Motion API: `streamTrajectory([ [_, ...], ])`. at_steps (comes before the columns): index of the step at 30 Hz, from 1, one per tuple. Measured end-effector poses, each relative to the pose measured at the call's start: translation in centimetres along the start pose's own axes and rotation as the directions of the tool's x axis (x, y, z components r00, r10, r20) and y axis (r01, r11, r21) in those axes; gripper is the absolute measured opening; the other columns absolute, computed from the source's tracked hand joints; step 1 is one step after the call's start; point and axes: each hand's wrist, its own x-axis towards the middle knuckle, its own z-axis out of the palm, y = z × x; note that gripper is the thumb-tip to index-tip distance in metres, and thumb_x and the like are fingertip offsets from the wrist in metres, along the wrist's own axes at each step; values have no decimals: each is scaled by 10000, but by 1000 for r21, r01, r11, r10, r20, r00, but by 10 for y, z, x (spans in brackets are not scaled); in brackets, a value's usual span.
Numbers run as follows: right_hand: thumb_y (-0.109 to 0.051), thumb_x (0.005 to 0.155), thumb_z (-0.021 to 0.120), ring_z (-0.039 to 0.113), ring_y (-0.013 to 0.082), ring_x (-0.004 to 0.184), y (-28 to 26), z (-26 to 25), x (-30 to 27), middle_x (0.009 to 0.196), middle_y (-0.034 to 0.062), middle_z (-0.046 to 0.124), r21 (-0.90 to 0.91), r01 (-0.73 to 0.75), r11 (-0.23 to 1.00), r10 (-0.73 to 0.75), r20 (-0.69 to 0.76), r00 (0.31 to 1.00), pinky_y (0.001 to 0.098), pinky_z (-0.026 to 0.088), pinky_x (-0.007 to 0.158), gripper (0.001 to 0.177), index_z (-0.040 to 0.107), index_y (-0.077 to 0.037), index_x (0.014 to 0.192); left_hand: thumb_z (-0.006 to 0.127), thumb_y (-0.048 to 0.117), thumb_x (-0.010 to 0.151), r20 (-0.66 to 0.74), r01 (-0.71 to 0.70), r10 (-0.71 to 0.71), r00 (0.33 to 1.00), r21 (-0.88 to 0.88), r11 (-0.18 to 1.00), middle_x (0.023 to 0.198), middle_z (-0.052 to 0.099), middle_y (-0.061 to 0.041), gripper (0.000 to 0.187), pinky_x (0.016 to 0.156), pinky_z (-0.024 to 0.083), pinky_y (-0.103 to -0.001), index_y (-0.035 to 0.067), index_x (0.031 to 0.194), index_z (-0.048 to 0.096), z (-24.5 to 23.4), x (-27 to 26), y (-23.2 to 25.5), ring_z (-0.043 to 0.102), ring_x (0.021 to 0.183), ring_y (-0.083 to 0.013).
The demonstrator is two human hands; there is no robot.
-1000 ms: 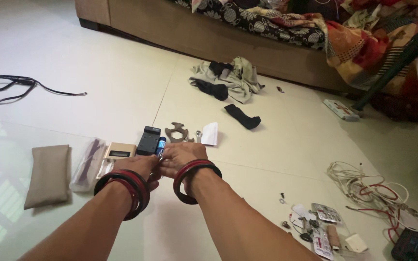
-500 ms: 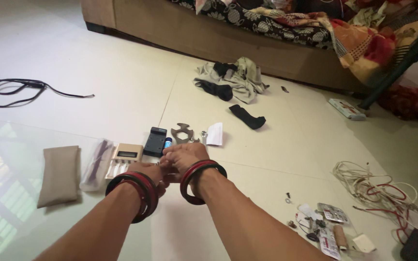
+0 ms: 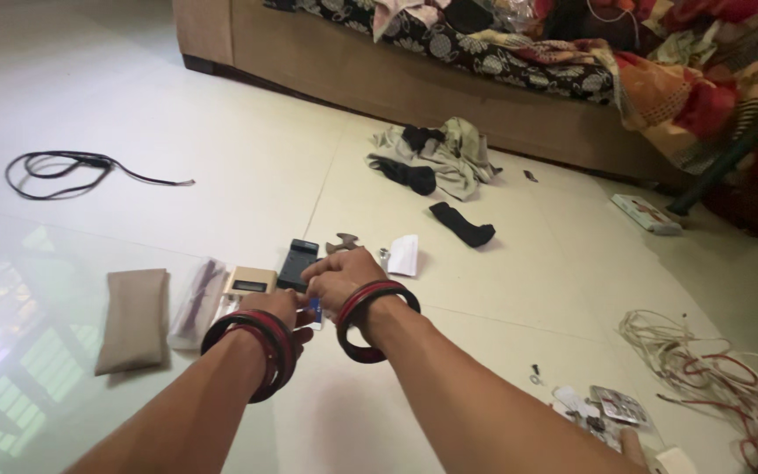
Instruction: The person sorts various small hardware items and tools from a pile on the floor into a cardboard box. They handle items such as screws, bolts, a wrench, and a small white plastic piece, placing them into the box one by one.
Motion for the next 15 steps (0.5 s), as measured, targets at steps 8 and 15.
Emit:
streamTrajectory([
  [8, -89, 845, 664, 663, 111, 682, -22, 6, -23, 841, 38, 769, -111, 25, 994, -16, 77, 997, 284, 538, 519, 259, 810, -35, 1052, 516, 182, 1016, 3, -63, 63, 998, -46, 997, 981, 776, -99, 279, 643, 514, -388, 30, 1093, 737, -22, -19, 28, 687, 757, -224],
  [15, -117, 839, 651, 707, 162, 715, -66, 31, -76, 895, 67, 785, -174, 126, 977, -89, 208, 974, 306, 560, 580, 362, 730, -96, 1192, 592, 137, 971, -169, -171, 198, 965, 162, 972, 1020, 786, -112, 262, 712, 564, -362, 36, 1144, 760, -57, -53, 38, 722, 837, -209],
])
